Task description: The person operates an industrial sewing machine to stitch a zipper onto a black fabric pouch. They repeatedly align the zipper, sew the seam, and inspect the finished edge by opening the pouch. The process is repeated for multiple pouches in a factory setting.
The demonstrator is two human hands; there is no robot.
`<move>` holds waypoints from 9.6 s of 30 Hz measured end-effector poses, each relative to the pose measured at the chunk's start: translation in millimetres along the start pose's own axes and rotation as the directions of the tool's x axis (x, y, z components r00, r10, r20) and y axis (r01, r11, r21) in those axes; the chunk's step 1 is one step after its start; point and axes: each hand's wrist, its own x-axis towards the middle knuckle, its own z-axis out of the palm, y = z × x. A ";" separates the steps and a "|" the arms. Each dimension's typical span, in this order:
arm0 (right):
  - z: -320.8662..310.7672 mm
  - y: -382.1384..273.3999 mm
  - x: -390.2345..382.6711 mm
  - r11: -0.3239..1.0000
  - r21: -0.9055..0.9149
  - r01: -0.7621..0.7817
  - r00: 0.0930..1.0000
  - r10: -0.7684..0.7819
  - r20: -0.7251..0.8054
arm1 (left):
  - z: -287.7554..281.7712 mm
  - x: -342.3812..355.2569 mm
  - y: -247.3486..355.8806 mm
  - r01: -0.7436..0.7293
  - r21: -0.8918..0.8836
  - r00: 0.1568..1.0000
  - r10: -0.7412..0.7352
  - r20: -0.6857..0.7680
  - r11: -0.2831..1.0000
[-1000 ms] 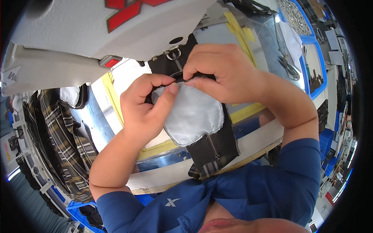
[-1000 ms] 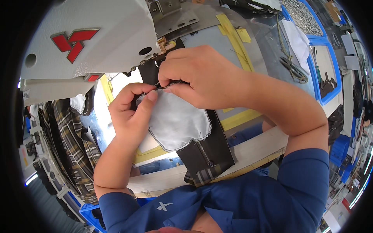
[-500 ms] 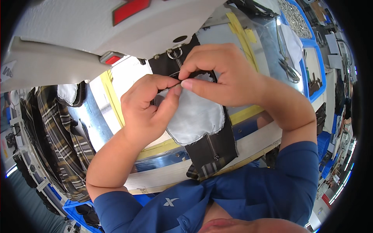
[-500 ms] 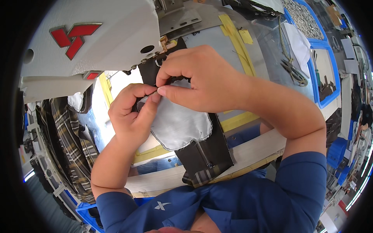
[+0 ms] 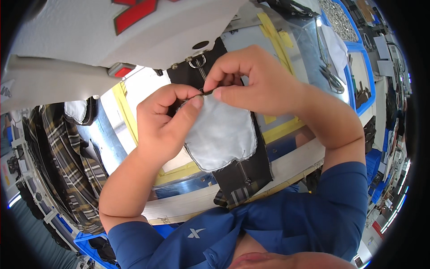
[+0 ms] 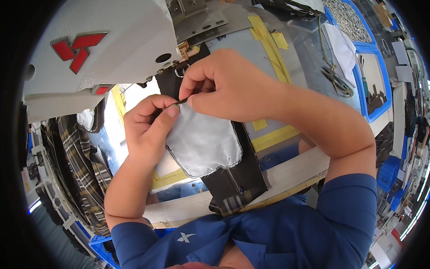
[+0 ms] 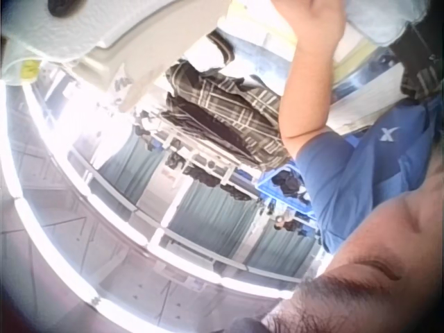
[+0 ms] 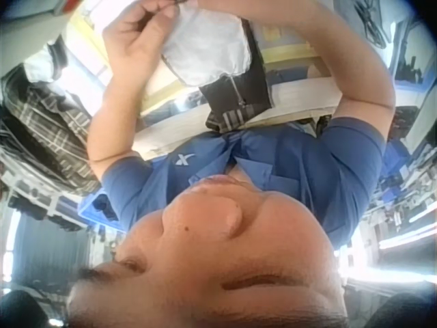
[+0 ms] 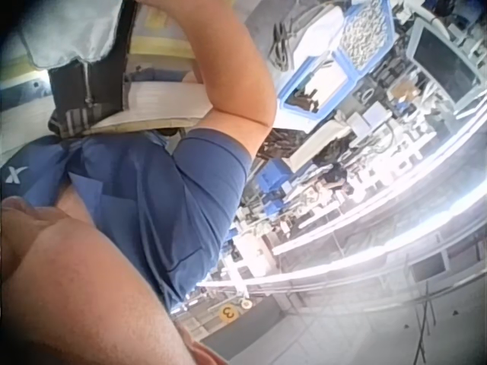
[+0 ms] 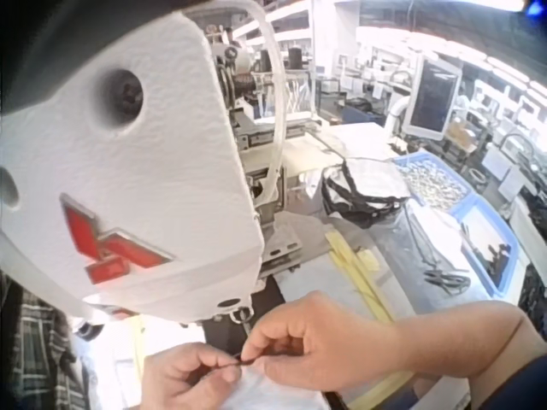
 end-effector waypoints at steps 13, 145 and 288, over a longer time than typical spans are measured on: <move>2.7 -3.0 2.8 0.985 -0.173 0.008 0.999 -0.015 -0.043 | 3.8 0.8 -2.1 0.025 0.113 0.995 -0.014 -0.101 0.993; -32.5 38.8 66.2 0.657 -0.741 0.138 0.974 -0.226 -0.019 | 7.7 11.1 40.9 -0.589 0.764 0.808 0.164 0.566 0.266; 59.3 -19.1 -156.4 0.948 0.317 -0.028 0.865 -0.136 0.483 | 26.0 -66.2 142.1 -0.391 -0.515 0.910 0.405 -0.089 0.763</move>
